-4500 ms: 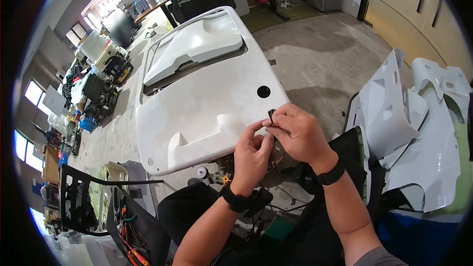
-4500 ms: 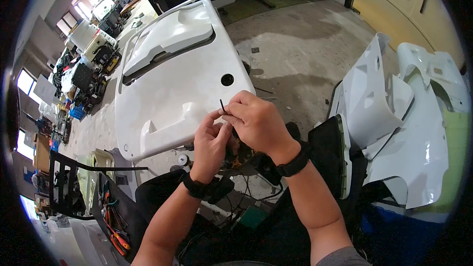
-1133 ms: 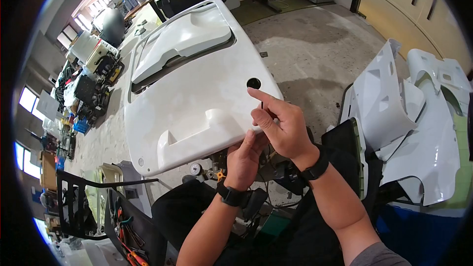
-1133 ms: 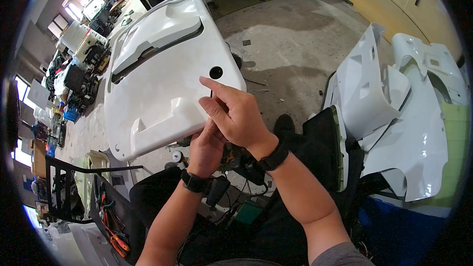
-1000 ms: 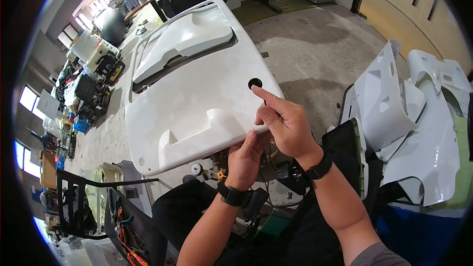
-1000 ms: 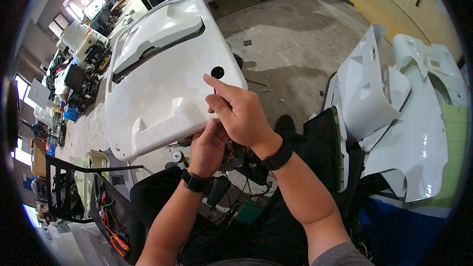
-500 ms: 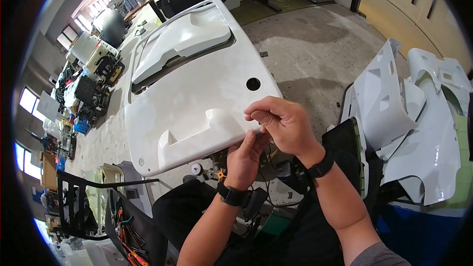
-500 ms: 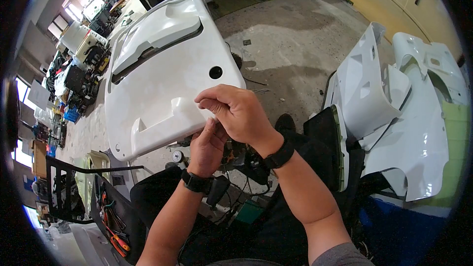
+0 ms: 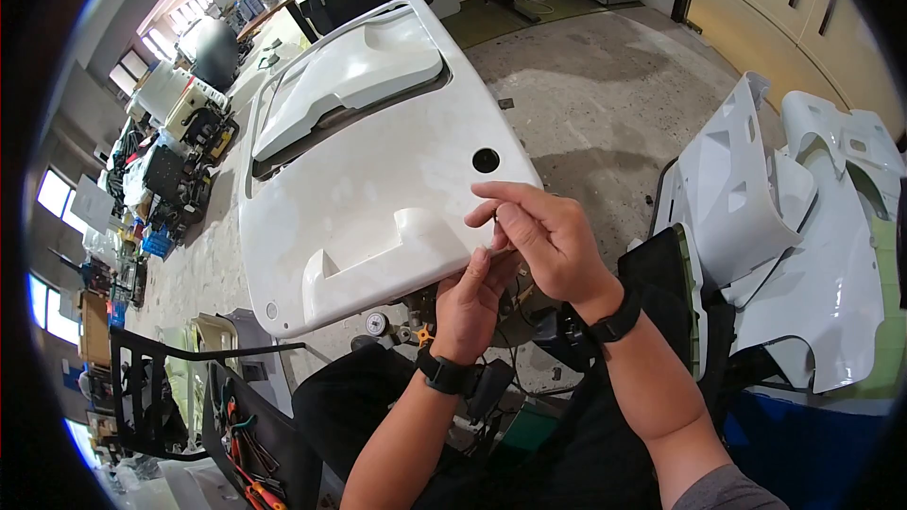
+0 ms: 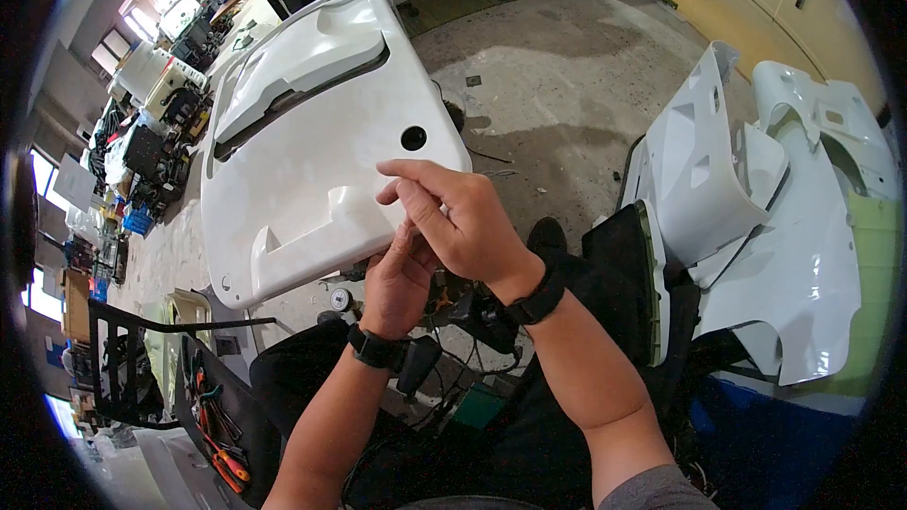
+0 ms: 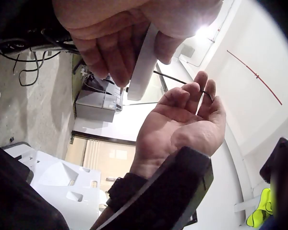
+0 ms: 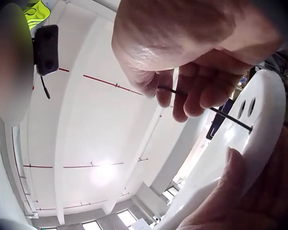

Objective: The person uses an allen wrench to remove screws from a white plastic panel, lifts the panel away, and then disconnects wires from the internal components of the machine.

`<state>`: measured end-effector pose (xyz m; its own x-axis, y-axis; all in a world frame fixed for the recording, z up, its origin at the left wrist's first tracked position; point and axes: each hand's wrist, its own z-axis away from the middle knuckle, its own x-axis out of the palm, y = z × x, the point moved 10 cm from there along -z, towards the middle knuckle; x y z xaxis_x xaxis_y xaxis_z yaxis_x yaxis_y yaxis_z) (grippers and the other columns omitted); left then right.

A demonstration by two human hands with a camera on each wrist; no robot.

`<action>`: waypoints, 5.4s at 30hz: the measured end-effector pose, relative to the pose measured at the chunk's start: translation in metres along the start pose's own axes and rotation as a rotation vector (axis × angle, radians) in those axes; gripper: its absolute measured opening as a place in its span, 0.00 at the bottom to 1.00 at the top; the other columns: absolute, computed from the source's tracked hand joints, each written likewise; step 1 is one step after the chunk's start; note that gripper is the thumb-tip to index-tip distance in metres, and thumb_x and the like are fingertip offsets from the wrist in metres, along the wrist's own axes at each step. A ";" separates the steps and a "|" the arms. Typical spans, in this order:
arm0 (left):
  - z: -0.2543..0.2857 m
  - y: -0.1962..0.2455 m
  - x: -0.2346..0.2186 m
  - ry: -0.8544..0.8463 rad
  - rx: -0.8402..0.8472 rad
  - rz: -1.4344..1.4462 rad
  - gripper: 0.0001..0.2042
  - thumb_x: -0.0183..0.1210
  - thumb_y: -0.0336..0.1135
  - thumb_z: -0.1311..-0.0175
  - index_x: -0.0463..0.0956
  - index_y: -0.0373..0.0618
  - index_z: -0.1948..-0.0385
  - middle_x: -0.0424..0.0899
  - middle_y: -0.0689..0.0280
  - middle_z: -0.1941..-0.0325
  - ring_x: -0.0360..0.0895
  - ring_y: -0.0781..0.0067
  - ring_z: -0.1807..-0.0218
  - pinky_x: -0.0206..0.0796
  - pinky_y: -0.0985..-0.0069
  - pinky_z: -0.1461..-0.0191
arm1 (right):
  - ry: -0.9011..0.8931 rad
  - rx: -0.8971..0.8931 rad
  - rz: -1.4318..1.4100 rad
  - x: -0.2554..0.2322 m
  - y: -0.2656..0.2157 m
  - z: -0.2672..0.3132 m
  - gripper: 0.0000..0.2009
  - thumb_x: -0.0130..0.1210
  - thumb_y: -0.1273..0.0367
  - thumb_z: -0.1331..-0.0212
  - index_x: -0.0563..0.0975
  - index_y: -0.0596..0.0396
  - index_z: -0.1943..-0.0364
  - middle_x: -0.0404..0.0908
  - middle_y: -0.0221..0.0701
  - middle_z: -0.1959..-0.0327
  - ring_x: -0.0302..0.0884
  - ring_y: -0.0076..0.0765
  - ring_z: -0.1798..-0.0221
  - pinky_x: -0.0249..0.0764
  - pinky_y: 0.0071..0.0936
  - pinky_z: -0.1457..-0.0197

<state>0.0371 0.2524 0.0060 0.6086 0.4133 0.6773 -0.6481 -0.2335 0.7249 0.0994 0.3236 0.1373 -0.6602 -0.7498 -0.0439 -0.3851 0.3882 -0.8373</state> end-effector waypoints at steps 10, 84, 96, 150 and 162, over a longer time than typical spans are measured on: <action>-0.002 -0.003 -0.005 0.046 -0.017 0.078 0.16 0.49 0.36 0.36 0.64 0.36 0.50 0.76 0.58 0.54 0.75 0.65 0.53 0.63 0.66 0.44 | 0.028 0.036 0.033 0.000 0.014 0.001 0.12 0.48 0.68 0.38 0.71 0.61 0.54 0.76 0.27 0.74 0.69 0.16 0.75 0.68 0.14 0.71; -0.002 -0.006 -0.006 0.020 -0.010 0.005 0.18 0.45 0.40 0.34 0.62 0.41 0.47 0.73 0.60 0.49 0.70 0.67 0.47 0.61 0.66 0.43 | 0.124 -0.235 0.351 -0.014 -0.022 0.003 0.07 0.59 0.73 0.53 0.77 0.54 0.67 0.78 0.32 0.68 0.78 0.34 0.70 0.74 0.24 0.68; -0.002 -0.005 -0.007 0.002 -0.015 -0.003 0.17 0.45 0.40 0.34 0.62 0.40 0.48 0.73 0.60 0.51 0.71 0.68 0.48 0.61 0.67 0.44 | 0.117 0.008 0.013 -0.011 0.006 0.002 0.05 0.51 0.73 0.42 0.77 0.57 0.64 0.79 0.30 0.71 0.74 0.21 0.73 0.71 0.16 0.70; -0.001 -0.006 -0.009 0.044 -0.013 0.011 0.16 0.45 0.38 0.34 0.63 0.39 0.49 0.75 0.58 0.53 0.74 0.66 0.53 0.64 0.66 0.47 | 0.246 -0.193 0.437 -0.017 -0.010 0.005 0.22 0.60 0.77 0.53 0.72 0.54 0.50 0.78 0.30 0.74 0.76 0.24 0.71 0.72 0.20 0.68; -0.001 -0.006 -0.010 0.070 -0.018 0.086 0.16 0.50 0.36 0.36 0.63 0.39 0.49 0.75 0.58 0.54 0.77 0.64 0.58 0.69 0.67 0.51 | 0.194 -0.094 0.214 -0.016 0.004 0.004 0.28 0.55 0.78 0.47 0.59 0.59 0.40 0.80 0.35 0.71 0.79 0.25 0.68 0.74 0.21 0.60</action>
<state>0.0344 0.2505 -0.0055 0.5170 0.4533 0.7261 -0.7051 -0.2554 0.6615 0.1113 0.3349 0.1325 -0.8403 -0.5325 -0.1014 -0.2758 0.5810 -0.7658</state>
